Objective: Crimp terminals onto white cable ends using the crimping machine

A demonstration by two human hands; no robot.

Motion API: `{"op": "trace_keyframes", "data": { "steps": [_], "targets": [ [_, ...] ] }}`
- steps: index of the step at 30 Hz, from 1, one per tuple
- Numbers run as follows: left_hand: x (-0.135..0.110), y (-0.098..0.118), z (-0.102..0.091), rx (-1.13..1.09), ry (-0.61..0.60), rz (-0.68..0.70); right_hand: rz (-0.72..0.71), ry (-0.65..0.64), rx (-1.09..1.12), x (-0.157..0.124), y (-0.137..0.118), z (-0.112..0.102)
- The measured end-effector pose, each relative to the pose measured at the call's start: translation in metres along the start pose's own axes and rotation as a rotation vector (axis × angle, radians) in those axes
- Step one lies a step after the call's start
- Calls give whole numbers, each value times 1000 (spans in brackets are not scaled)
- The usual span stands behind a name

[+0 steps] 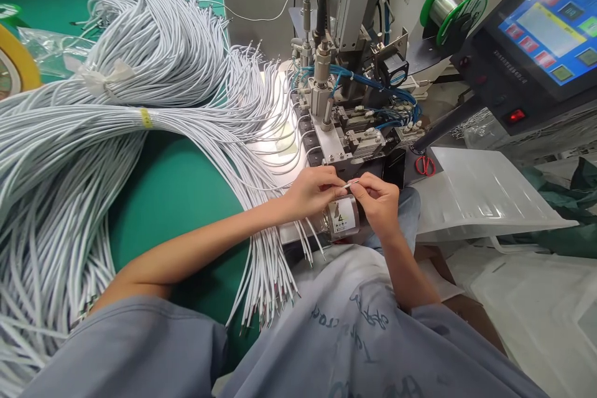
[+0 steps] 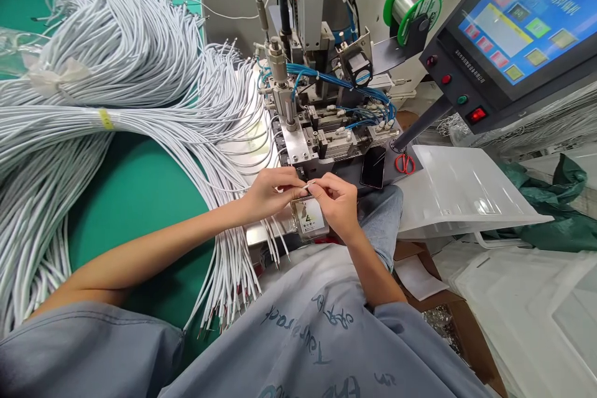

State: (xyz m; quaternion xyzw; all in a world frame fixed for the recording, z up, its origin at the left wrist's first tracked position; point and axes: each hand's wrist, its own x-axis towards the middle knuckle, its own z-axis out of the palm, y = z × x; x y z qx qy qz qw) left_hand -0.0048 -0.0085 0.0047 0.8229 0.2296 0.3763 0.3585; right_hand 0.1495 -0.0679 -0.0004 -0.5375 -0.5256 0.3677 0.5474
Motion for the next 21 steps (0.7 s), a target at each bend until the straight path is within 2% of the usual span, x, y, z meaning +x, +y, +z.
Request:
{"op": "trace_keyframes", "data": {
  "steps": [3,8,10,14,17,21],
  "targets": [
    [0,-2,0,24,9,45,4,-30,15,2,-2,-2],
    [0,-5,1,255,102,175,39,-69,-81,4,-8,-7],
    [-1,-6,2,274,105,173,15,-74,-96,5,-8,-7],
    [-3,-6,3,128,53,46,-65,28,-49,3,-1,0],
    [-2,-8,1,20,-24,10,-57,96,14,2,7,5],
    [1,-11,-5,70,-133,60,-2,7,-38,7,5,-1]
  ]
}}
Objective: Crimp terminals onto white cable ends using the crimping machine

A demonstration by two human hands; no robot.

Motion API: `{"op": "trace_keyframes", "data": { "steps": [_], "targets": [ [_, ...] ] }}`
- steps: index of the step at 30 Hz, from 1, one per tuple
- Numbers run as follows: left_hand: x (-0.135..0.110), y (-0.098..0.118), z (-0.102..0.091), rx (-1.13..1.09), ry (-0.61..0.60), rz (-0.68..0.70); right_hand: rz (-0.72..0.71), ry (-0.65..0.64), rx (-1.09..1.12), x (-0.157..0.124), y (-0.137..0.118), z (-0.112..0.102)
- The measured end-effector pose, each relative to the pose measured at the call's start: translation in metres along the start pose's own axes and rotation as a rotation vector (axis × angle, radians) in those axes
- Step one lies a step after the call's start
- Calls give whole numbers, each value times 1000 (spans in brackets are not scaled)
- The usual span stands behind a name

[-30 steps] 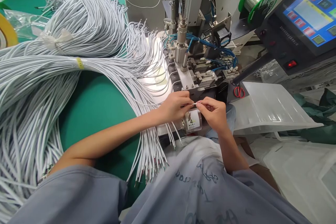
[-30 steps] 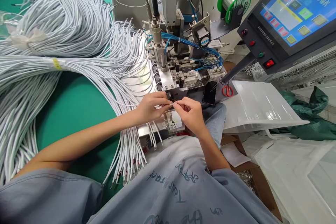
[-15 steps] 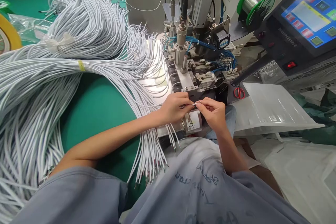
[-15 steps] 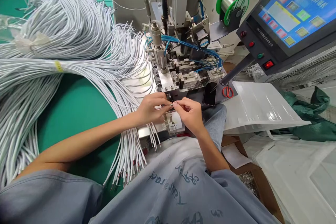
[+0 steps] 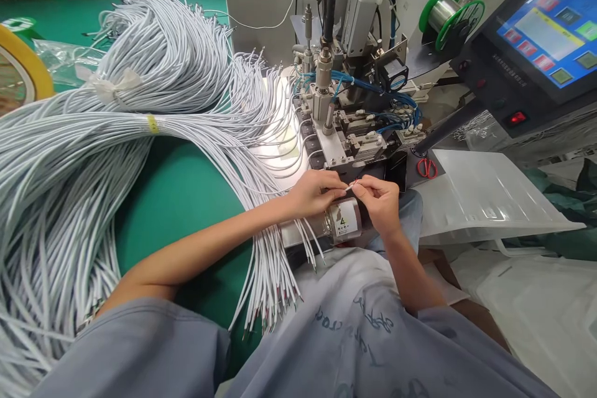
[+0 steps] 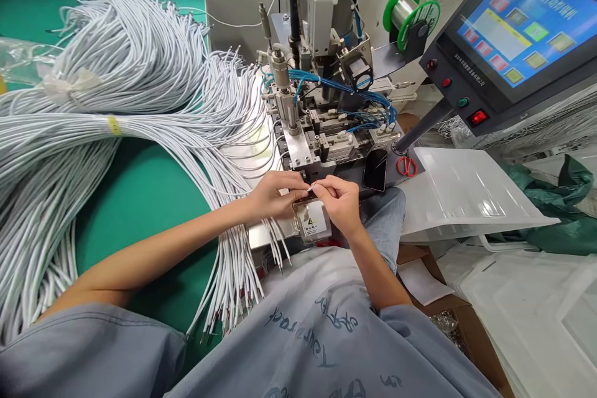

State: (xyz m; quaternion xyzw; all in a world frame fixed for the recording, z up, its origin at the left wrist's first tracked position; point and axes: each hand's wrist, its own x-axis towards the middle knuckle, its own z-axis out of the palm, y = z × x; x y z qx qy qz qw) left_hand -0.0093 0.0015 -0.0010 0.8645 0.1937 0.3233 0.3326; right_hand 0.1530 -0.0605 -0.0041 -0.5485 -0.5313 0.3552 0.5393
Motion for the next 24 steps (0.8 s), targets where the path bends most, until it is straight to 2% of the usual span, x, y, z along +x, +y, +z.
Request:
{"op": "trace_keyframes", "data": {
  "steps": [5,7,10,13,20,24],
  "targets": [
    [-2,3,1,357,-74,78,-32,-170,-247,8,-9,-11],
    [-3,6,3,331,-38,8,-84,-130,-242,6,-5,-7],
    [-3,8,7,170,0,-142,-96,21,-136,1,8,4],
    [-2,3,8,153,-88,-186,-12,69,-90,-1,24,7],
    [-1,-8,8,546,-367,-278,230,-89,-12,14,56,-8],
    [0,-9,8,587,-408,-270,331,-150,47,19,58,-4]
  ]
}}
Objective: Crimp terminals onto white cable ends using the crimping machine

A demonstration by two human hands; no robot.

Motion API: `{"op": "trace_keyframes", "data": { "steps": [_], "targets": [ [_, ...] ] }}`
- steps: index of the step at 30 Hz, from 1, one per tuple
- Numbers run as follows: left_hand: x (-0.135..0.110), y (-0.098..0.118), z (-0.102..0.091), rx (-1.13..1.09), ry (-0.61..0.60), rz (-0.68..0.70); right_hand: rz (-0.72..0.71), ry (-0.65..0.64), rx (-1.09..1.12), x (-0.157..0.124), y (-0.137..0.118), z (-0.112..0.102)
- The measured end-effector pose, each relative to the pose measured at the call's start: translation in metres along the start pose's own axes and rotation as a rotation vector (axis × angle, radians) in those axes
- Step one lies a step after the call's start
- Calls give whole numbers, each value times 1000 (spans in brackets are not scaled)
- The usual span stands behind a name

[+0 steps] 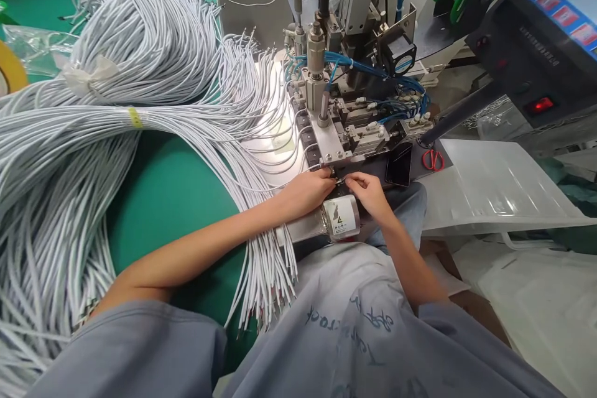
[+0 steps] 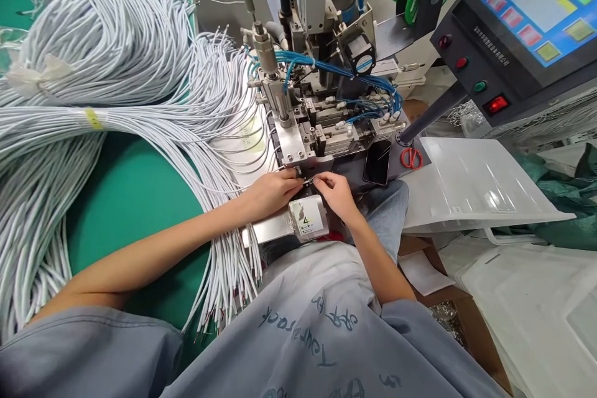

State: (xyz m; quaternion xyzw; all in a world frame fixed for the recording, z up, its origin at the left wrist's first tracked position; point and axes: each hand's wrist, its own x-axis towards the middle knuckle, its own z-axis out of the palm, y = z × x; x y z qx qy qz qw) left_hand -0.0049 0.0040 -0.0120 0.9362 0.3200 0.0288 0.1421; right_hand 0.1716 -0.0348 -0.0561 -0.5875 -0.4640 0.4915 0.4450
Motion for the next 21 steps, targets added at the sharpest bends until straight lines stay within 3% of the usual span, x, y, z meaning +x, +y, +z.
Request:
{"op": "trace_keyframes", "data": {
  "steps": [8,21],
  "targets": [
    [-1,-5,10,50,138,73,39,-33,55,2,-3,2],
    [-2,0,-4,300,-50,230,127,-82,38,7,-8,0]
  ]
}}
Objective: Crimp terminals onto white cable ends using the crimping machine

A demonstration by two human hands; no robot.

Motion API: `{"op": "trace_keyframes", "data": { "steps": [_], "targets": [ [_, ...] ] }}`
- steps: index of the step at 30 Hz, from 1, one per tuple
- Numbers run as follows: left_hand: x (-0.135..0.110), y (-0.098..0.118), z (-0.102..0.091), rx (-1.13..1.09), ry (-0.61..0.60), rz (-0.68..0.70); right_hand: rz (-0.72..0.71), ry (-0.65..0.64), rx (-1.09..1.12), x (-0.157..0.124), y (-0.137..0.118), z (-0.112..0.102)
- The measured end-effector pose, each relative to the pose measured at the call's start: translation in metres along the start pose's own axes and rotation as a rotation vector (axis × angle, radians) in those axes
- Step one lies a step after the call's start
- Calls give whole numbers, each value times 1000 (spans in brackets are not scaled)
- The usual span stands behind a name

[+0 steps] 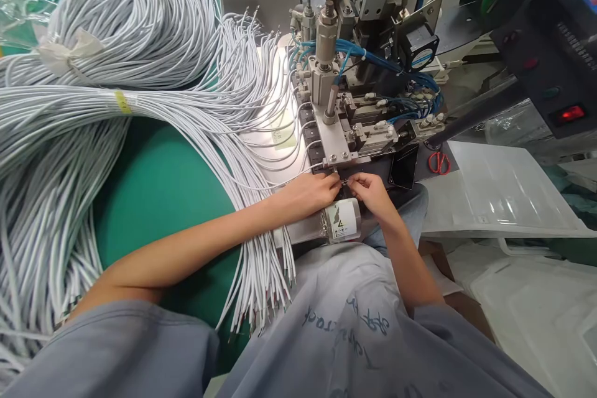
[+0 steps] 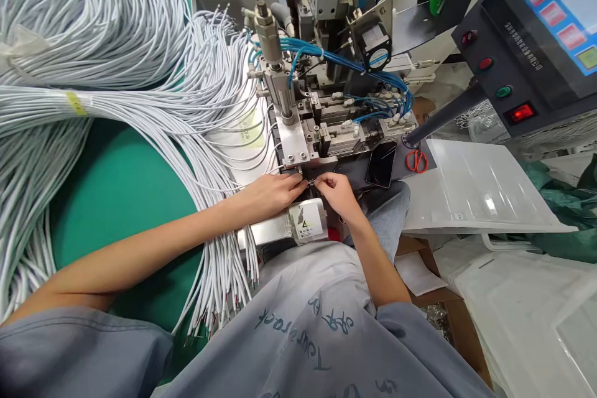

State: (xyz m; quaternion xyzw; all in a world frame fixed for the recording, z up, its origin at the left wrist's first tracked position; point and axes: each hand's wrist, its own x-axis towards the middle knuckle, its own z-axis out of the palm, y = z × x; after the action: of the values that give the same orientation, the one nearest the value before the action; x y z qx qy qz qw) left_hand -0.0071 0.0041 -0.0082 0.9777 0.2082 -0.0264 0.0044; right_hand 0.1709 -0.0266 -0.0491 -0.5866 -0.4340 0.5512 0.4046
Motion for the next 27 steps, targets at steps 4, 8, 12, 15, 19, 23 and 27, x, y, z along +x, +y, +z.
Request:
{"op": "trace_keyframes", "data": {
  "steps": [4,8,12,15,19,23,27],
  "targets": [
    [0,-1,2,-49,38,-17,-31,31,-9,-3,1,2],
    [0,-2,6,-82,75,-18,-89,89,-37,-8,1,5],
    [0,-3,9,-97,110,-11,-121,151,-68,-11,1,8],
    [0,-3,11,-92,120,-7,-109,184,-76,-11,2,9],
    [0,-4,12,-95,123,0,-54,185,-54,-11,3,6],
    [0,-4,13,-111,141,7,5,155,-11,-12,3,3],
    [0,-4,14,-114,140,-5,-15,161,-30,-11,1,4]
  ]
}}
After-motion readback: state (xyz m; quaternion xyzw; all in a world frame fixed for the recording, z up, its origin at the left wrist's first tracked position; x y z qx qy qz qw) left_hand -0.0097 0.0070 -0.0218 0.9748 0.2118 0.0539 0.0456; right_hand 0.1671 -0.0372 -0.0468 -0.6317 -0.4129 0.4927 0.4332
